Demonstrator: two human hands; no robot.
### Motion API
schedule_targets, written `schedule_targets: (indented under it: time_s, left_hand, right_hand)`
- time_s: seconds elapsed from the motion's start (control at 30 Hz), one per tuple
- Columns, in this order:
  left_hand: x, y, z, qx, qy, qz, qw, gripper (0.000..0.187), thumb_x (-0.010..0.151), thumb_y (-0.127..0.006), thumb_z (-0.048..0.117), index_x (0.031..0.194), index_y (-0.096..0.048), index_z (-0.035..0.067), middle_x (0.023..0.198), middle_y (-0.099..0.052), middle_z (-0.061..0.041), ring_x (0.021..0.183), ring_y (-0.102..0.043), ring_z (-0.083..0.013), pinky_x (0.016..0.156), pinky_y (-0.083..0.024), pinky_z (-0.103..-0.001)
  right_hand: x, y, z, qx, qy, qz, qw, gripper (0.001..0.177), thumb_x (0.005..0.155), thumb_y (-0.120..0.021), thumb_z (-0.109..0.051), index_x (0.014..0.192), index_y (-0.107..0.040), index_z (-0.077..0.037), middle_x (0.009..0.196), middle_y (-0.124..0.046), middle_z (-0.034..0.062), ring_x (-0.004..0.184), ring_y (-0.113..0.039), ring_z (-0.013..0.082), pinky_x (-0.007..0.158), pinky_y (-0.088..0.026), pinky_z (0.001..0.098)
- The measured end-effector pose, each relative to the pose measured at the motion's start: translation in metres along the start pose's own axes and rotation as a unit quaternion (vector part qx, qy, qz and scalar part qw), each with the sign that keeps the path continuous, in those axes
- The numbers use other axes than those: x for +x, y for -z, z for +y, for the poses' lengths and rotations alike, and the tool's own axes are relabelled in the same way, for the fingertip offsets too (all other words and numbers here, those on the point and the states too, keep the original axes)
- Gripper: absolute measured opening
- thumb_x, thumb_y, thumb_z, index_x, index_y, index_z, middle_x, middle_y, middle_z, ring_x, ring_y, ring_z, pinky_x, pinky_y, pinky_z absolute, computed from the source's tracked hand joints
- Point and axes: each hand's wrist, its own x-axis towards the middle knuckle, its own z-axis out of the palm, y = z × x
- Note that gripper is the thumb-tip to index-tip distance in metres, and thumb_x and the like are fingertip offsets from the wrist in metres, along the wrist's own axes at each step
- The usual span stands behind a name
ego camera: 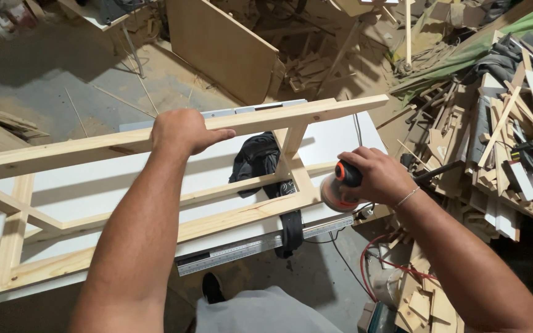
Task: Sanding the surfaces of a wooden frame with an orbital sander in a workshop
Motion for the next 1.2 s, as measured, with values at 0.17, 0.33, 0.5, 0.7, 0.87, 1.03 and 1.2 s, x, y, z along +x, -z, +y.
schedule_targets:
  time_s: [0.17,0.33,0.5,0.7,0.87,1.03,1.2]
  left_hand:
    - [0.002,0.0,-0.001,-0.002,0.0,-0.002,1.0,0.095,0.071,-0.044,0.094,0.107,-0.079,0.013,0.113,-0.076,-0.014,0.118,-0.067,-0.0347,0.096,-0.051,-0.045]
    - [0.003,-0.003,-0.001,0.004,0.001,-0.002,1.0,0.096,0.071,-0.044,0.094,0.108,-0.079,0.013,0.113,-0.076,-0.014,0.118,-0.067,-0.0347,0.096,-0.051,-0.045]
    - [0.001,-0.001,0.0,0.006,0.001,-0.002,1.0,0.091,0.072,-0.046,0.092,0.106,-0.079,0.014,0.111,-0.076,-0.014,0.117,-0.068,-0.0344,0.095,-0.052,-0.044]
    - [0.001,-0.005,0.001,-0.004,0.003,0.012,1.0,0.088,0.073,-0.048,0.091,0.104,-0.08,0.014,0.106,-0.077,-0.014,0.114,-0.069,-0.035,0.092,-0.052,-0.044]
    - [-0.001,-0.003,0.001,0.004,0.002,0.009,1.0,0.089,0.073,-0.047,0.091,0.104,-0.08,0.014,0.107,-0.076,-0.015,0.114,-0.069,-0.0351,0.092,-0.052,-0.045]
    - [-0.001,-0.004,0.001,0.009,0.008,0.007,1.0,0.089,0.072,-0.046,0.091,0.107,-0.079,0.016,0.109,-0.076,-0.014,0.116,-0.069,-0.0341,0.092,-0.052,-0.044]
    - [0.003,-0.004,0.002,0.023,0.015,0.002,1.0,0.088,0.073,-0.046,0.091,0.106,-0.08,0.017,0.11,-0.077,-0.013,0.116,-0.069,-0.0333,0.093,-0.051,-0.045]
  right_hand:
    - [0.001,0.009,-0.01,-0.004,0.024,0.003,1.0,0.087,0.056,-0.086,-0.062,0.134,-0.059,-0.033,0.114,-0.065,-0.0036,0.108,-0.066,0.0245,0.092,-0.059,0.0415]
    - [0.006,0.004,-0.014,-0.005,0.037,0.001,0.999,0.087,0.058,-0.086,-0.064,0.135,-0.059,-0.034,0.112,-0.064,-0.0048,0.107,-0.066,0.023,0.092,-0.059,0.0401]
    - [0.009,0.005,-0.022,0.007,0.056,0.011,0.998,0.08,0.064,-0.084,-0.061,0.135,-0.06,-0.034,0.11,-0.065,-0.0047,0.103,-0.066,0.0228,0.089,-0.058,0.0391]
    - [0.014,0.0,-0.037,0.018,0.084,0.028,0.996,0.082,0.06,-0.085,-0.057,0.134,-0.06,-0.034,0.109,-0.064,-0.0048,0.102,-0.066,0.0225,0.088,-0.059,0.0397]
    - [0.021,-0.002,-0.056,0.012,0.082,0.031,0.996,0.082,0.06,-0.084,-0.056,0.135,-0.058,-0.034,0.109,-0.063,-0.0043,0.101,-0.066,0.0232,0.088,-0.059,0.0397]
    - [0.038,-0.003,-0.063,-0.01,0.033,0.026,0.999,0.086,0.059,-0.082,-0.058,0.137,-0.055,-0.035,0.11,-0.061,-0.0029,0.102,-0.066,0.0251,0.089,-0.059,0.0405]
    - [0.064,-0.018,-0.058,-0.019,-0.016,0.028,0.999,0.082,0.06,-0.079,-0.064,0.133,-0.053,-0.038,0.107,-0.059,-0.0042,0.101,-0.067,0.025,0.085,-0.059,0.0409]
